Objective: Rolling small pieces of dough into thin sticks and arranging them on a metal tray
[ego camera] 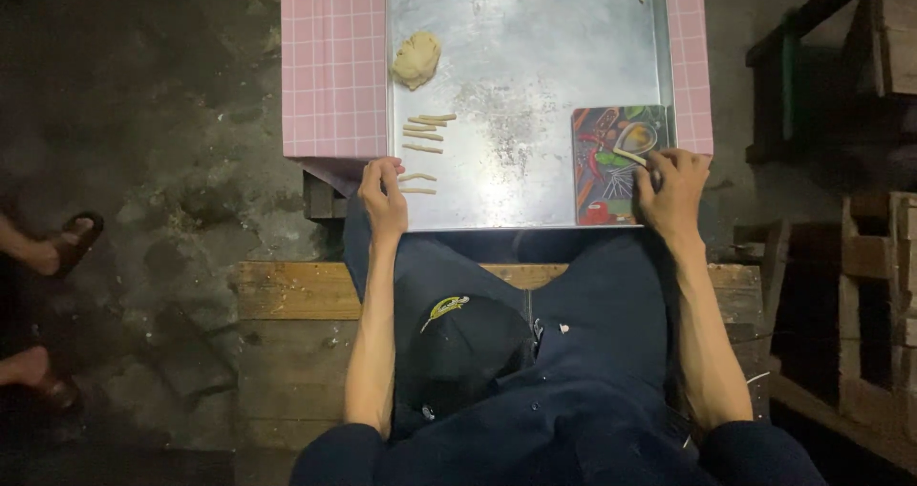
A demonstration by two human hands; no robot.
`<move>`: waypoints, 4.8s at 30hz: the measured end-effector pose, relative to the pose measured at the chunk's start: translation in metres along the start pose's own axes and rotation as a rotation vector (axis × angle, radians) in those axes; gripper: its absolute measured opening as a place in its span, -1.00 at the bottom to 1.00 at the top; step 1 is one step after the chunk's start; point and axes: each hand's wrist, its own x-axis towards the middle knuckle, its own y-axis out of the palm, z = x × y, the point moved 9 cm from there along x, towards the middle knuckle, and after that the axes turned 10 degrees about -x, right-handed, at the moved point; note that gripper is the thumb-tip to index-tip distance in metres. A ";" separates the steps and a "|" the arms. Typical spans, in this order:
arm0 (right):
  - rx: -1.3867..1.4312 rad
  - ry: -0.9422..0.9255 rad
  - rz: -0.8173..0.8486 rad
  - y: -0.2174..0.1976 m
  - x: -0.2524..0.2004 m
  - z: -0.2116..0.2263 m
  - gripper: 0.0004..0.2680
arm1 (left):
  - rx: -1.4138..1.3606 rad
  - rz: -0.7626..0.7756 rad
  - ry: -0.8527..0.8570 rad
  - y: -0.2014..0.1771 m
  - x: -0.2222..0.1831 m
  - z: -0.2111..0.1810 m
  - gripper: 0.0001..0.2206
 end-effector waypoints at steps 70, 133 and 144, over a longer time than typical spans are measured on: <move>0.114 -0.149 0.817 0.043 0.039 0.236 -0.33 | 0.234 0.114 0.080 0.027 0.006 -0.024 -0.97; 0.442 0.027 -0.074 -0.024 0.017 0.133 -1.00 | 0.591 1.280 -0.064 0.201 -0.090 -0.041 -0.28; 0.417 0.038 -0.037 -0.021 0.021 0.131 -0.94 | 0.715 1.103 0.081 0.285 -0.021 0.009 -0.37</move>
